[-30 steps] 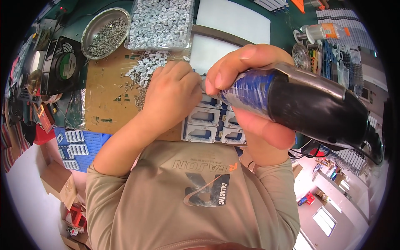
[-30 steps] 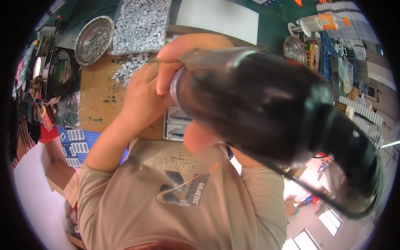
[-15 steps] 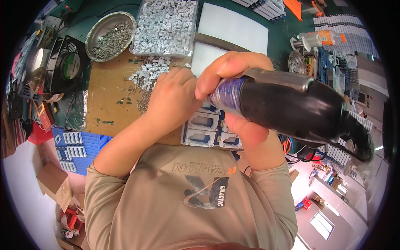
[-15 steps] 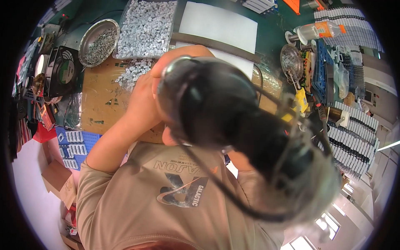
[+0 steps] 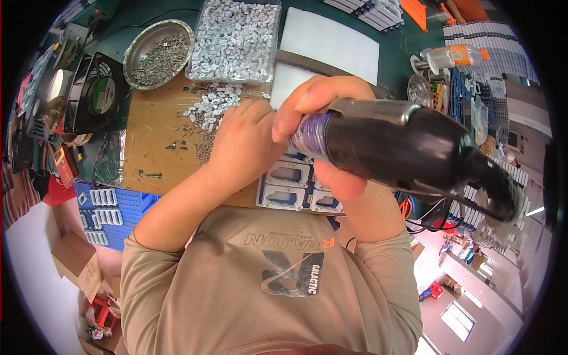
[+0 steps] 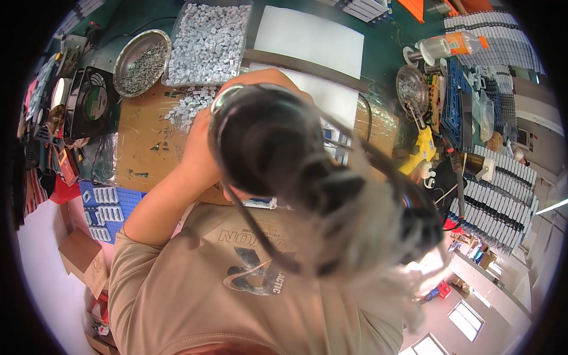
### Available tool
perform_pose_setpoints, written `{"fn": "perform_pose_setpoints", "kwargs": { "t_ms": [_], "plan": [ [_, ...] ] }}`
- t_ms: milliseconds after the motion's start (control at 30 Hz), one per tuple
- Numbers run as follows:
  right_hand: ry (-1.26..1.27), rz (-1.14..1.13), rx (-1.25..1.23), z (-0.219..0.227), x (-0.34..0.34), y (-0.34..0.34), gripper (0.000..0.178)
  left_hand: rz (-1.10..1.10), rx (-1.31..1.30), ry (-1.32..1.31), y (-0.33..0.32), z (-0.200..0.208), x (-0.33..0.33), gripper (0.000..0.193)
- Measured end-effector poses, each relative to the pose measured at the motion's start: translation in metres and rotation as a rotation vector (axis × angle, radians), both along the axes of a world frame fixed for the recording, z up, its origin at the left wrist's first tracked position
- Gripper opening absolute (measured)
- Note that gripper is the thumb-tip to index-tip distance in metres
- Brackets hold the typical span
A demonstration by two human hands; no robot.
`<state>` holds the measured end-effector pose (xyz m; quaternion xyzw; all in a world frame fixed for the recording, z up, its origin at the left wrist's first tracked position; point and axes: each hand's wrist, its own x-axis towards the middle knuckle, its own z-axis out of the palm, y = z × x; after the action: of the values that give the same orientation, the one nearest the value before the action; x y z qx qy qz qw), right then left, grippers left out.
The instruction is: The person assembles small plastic components into blue rectangular housings using a handheld electric screwdriver.
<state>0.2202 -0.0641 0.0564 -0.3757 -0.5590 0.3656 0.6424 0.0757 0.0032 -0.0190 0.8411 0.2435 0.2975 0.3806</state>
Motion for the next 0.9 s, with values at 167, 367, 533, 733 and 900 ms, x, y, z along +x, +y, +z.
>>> {"fn": "perform_pose_setpoints", "kwargs": {
  "t_ms": [167, 367, 533, 733, 900],
  "plan": [
    [0.024, -0.024, -0.051, 0.001, -0.001, -0.002, 0.09, -0.027, 0.1, 0.018, 0.003, 0.003, -0.002, 0.012],
    [-0.13, -0.051, -0.069, 0.008, 0.002, -0.015, 0.102, -0.026, 0.128, 0.096, 0.001, 0.0, -0.003, 0.011],
    [0.025, 0.093, 0.115, 0.009, 0.037, -0.024, 0.106, -0.068, 0.219, 0.104, 0.008, 0.019, -0.013, 0.009],
    [0.128, -0.151, 0.208, -0.007, 0.045, -0.045, 0.1, -0.042, 0.177, 0.17, 0.027, 0.035, -0.05, 0.009],
    [-0.012, -0.242, 0.094, -0.024, 0.049, -0.063, 0.111, -0.093, 0.205, 0.263, 0.015, 0.024, -0.066, 0.011]
  ]
}}
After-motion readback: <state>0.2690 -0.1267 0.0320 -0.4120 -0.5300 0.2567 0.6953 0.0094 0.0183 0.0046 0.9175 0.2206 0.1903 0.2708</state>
